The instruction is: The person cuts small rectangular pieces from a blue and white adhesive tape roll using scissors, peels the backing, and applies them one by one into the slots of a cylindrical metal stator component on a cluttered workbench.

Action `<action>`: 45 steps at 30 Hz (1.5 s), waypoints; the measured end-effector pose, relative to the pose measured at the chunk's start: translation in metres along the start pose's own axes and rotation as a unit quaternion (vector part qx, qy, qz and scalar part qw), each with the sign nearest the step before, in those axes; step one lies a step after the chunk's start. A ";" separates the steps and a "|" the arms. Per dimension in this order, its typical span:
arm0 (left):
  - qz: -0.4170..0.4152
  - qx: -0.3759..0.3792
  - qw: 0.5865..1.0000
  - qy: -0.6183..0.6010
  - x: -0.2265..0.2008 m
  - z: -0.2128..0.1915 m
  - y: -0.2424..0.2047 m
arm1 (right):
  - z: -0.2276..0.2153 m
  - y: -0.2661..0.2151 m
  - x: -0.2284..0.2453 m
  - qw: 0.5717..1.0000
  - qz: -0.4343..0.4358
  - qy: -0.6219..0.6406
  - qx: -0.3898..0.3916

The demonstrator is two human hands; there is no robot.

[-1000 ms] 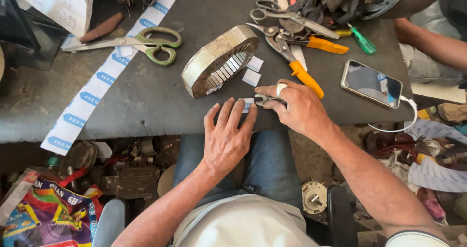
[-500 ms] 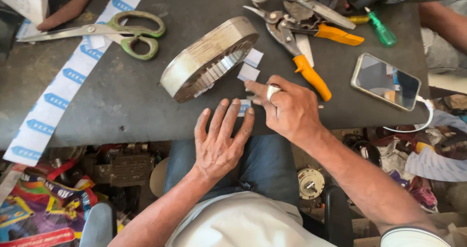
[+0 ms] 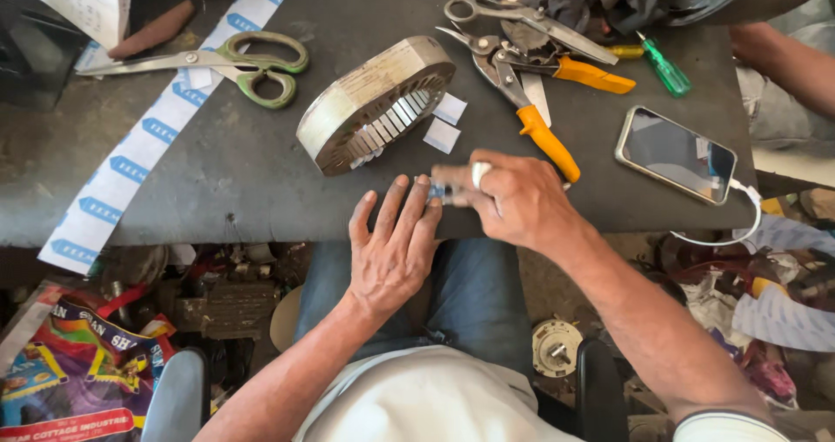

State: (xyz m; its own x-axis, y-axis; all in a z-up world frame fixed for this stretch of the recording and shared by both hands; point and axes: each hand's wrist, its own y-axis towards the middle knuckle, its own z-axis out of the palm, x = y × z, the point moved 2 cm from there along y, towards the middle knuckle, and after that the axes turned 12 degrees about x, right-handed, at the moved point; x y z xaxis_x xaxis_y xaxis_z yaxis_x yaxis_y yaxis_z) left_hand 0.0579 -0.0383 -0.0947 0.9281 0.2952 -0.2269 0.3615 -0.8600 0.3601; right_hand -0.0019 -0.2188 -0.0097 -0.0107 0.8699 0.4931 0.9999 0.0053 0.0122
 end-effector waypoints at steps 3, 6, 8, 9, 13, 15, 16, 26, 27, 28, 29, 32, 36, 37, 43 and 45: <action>-0.004 0.000 1.000 -0.016 -0.003 -0.003 0.003 | 0.001 -0.005 0.002 1.000 0.010 -0.001 -0.012; -0.018 -0.001 0.998 -0.064 -0.005 -0.016 0.010 | 0.000 -0.003 0.010 0.999 0.004 -0.003 -0.041; -0.036 0.014 0.991 -0.126 -0.008 -0.026 0.013 | 0.004 -0.003 0.016 0.993 0.042 -0.033 -0.101; -0.037 0.000 0.991 -0.132 -0.009 -0.031 0.013 | 0.008 -0.003 0.017 0.991 0.058 -0.050 -0.109; -0.034 -0.044 0.993 -0.108 -0.007 -0.043 0.024 | 0.018 -0.008 0.012 0.977 0.118 -0.100 -0.149; -0.046 -0.057 0.993 -0.092 -0.004 -0.046 0.031 | 0.019 -0.011 0.009 0.970 0.115 -0.085 -0.198; -0.058 -0.059 0.992 -0.098 -0.006 -0.046 0.036 | 0.017 -0.014 0.006 0.965 0.103 -0.061 -0.232; 0.069 0.010 0.981 -0.180 -0.008 -0.058 0.064 | 0.012 -0.035 -0.029 0.926 0.170 0.216 -0.259; 0.084 0.044 0.980 -0.177 -0.004 -0.057 0.066 | 0.013 -0.038 -0.031 0.922 0.188 0.221 -0.257; 0.093 0.073 0.979 -0.168 0.002 -0.057 0.066 | 0.012 -0.036 -0.032 0.919 0.198 0.229 -0.251; 0.103 0.103 0.977 -0.159 0.005 -0.057 0.066 | 0.012 -0.035 -0.032 0.917 0.208 0.236 -0.246; 0.089 0.112 0.979 -0.147 0.010 -0.060 0.061 | 0.005 -0.033 -0.028 0.928 0.192 0.212 -0.239; 0.065 0.060 0.990 -0.108 0.005 -0.057 0.052 | -0.003 -0.034 -0.017 0.955 0.085 0.170 -0.228; 0.060 0.054 0.992 -0.096 0.004 -0.053 0.050 | -0.003 -0.034 -0.015 0.964 0.080 0.143 -0.209; 0.022 0.060 0.994 -0.093 0.004 -0.043 0.048 | -0.010 -0.020 -0.007 0.985 0.095 0.056 -0.135; 0.005 0.066 0.993 -0.093 0.001 -0.043 0.047 | -0.009 -0.014 -0.007 0.988 0.093 0.050 -0.114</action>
State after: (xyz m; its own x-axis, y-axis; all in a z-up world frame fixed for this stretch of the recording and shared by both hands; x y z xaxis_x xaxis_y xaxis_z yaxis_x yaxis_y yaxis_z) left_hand 0.0794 -0.0607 -0.0394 0.8947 0.2141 -0.3920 0.3258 -0.9132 0.2448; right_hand -0.0163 -0.2291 -0.0054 0.1618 0.7920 0.5887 0.9569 -0.2716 0.1024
